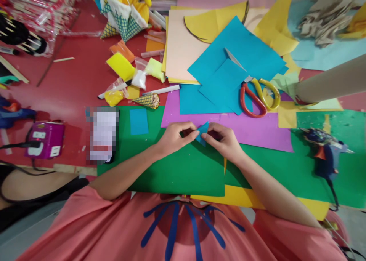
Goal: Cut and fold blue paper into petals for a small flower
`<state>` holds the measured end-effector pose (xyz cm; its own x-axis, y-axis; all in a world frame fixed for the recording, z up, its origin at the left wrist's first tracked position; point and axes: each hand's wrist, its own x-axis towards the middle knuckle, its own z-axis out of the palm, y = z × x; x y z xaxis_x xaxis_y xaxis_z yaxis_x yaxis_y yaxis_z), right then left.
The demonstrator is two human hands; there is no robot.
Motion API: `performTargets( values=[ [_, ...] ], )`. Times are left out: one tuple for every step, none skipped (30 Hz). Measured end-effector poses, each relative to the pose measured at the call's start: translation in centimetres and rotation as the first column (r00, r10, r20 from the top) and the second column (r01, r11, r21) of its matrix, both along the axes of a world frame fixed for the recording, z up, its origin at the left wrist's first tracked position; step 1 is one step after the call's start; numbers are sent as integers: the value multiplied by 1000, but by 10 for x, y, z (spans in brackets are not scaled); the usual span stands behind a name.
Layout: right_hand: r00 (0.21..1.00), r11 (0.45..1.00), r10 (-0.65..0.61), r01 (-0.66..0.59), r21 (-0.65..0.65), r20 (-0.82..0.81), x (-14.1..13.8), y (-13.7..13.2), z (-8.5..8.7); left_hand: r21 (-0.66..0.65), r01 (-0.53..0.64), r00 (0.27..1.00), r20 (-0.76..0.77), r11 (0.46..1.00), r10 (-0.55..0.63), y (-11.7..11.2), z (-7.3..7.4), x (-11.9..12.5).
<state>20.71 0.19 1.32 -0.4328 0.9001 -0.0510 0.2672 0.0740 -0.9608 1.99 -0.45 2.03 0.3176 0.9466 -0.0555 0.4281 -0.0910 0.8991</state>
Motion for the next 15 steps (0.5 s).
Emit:
performTargets(
  values=[
    [1000, 1000, 8, -8, -16, -3, 1, 1, 1, 17, 16, 1000, -3, 1000, -16, 0, 0, 0],
    [1000, 1000, 7, -7, -31, -11, 1, 1, 1, 31, 35, 999, -3, 999, -35, 0, 0, 0],
    [1000, 999, -2, 1, -44, -26, 2, 1, 2, 44, 60, 998, -4, 997, -59, 0, 1, -1],
    [999, 998, -20, 17, -54, -45, 3, 2, 2, 58, 85, 996, -6, 995, -85, 1, 1, -1],
    [997, 997, -42, 38, -63, -67, 3, 2, 2, 69, 110, 994, -13, 992, -109, 1, 1, -1],
    [994, 996, -60, 54, -71, -89, 3, 2, 2, 80, 130, 991, -24, 988, -129, 1, 1, -1],
    [991, 995, -76, 67, -79, -109, 4, 2, 1, 91, 140, 990, -37, 986, -137, 1, 1, -1],
    [988, 993, -89, 78, -88, -128, 4, 3, 0, 99, 138, 990, -49, 986, -133, 1, 1, -1],
    [985, 992, -100, 87, -97, -143, 4, 3, 0, 105, 123, 992, -56, 987, -117, 1, 1, -2],
    [982, 990, -108, 92, -105, -156, 4, 2, -1, 110, 92, 995, -57, 990, -86, 1, 2, -2],
    [980, 989, -112, 94, -112, -166, 4, 2, -2, 111, 53, 998, -52, 992, -47, 1, 2, -2],
    [979, 989, -112, 92, -118, -173, 4, 2, -2, 107, 11, 999, -41, 994, -7, 1, 2, -3],
    [978, 989, -110, 89, -122, -176, 4, 2, -3, 99, -29, 999, -27, 995, 32, 1, 2, -3],
    [978, 989, -107, 86, -123, -177, 4, 2, -3, 87, -62, 998, -10, 994, 63, 2, 1, -4],
    [979, 989, -105, 85, -121, -174, 4, 2, -3, 75, -87, 996, 5, 993, 87, 2, 1, -4]
  ],
)
